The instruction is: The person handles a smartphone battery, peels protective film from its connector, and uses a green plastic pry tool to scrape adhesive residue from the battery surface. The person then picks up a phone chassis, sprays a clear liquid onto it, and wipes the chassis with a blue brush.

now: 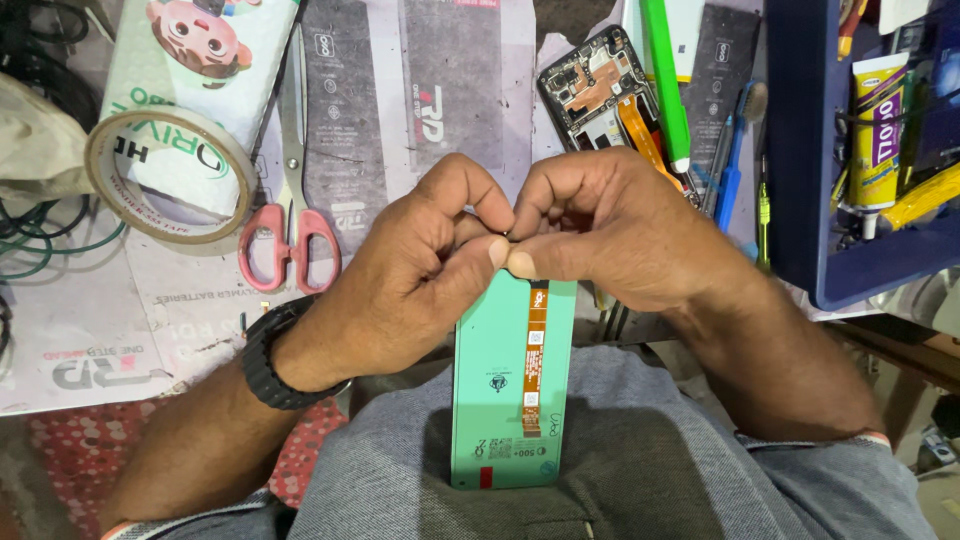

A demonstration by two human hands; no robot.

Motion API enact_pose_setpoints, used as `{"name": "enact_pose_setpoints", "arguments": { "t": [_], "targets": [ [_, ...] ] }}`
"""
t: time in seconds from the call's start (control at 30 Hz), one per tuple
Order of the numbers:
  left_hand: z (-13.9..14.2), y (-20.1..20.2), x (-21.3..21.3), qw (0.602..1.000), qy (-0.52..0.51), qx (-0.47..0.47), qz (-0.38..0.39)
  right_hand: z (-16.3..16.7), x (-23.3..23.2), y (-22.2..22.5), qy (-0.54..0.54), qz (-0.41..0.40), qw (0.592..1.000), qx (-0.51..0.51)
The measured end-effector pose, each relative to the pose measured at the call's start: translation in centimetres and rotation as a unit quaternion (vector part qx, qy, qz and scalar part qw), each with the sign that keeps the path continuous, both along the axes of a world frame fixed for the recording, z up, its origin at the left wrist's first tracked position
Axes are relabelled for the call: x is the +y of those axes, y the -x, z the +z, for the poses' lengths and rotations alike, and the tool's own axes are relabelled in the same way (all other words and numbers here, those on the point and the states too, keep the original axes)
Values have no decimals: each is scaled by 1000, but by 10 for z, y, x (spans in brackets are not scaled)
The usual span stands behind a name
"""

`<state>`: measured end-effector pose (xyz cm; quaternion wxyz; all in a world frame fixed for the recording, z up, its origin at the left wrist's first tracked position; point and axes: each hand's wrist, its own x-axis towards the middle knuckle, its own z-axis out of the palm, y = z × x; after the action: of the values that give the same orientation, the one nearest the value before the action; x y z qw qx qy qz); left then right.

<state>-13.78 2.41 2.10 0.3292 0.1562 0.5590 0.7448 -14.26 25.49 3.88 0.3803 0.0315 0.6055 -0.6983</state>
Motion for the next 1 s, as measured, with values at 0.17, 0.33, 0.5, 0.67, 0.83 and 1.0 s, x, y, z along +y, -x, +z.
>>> {"name": "enact_pose_setpoints", "arguments": {
  "t": [0.17, 0.33, 0.5, 0.67, 0.83, 1.0],
  "targets": [
    [-3, 0, -2, 999, 2, 41, -2, 3, 0, 3, -9, 32, 999, 12],
    [-2, -2, -5, 999, -21, 45, 0, 8, 6, 7, 32, 45, 998, 8],
    [-2, 0, -6, 999, 5, 36, 2, 2, 0, 3, 49, 29, 998, 18],
    [-2, 0, -6, 999, -25, 26, 4, 6, 5, 8, 55, 49, 997, -17],
    [-2, 1, -6, 999, 5, 37, 4, 4, 0, 6, 20, 33, 999, 11],
    [-2, 1, -8, 999, 4, 41, 8, 5, 2, 8, 33, 53, 998, 8]
  ]
}}
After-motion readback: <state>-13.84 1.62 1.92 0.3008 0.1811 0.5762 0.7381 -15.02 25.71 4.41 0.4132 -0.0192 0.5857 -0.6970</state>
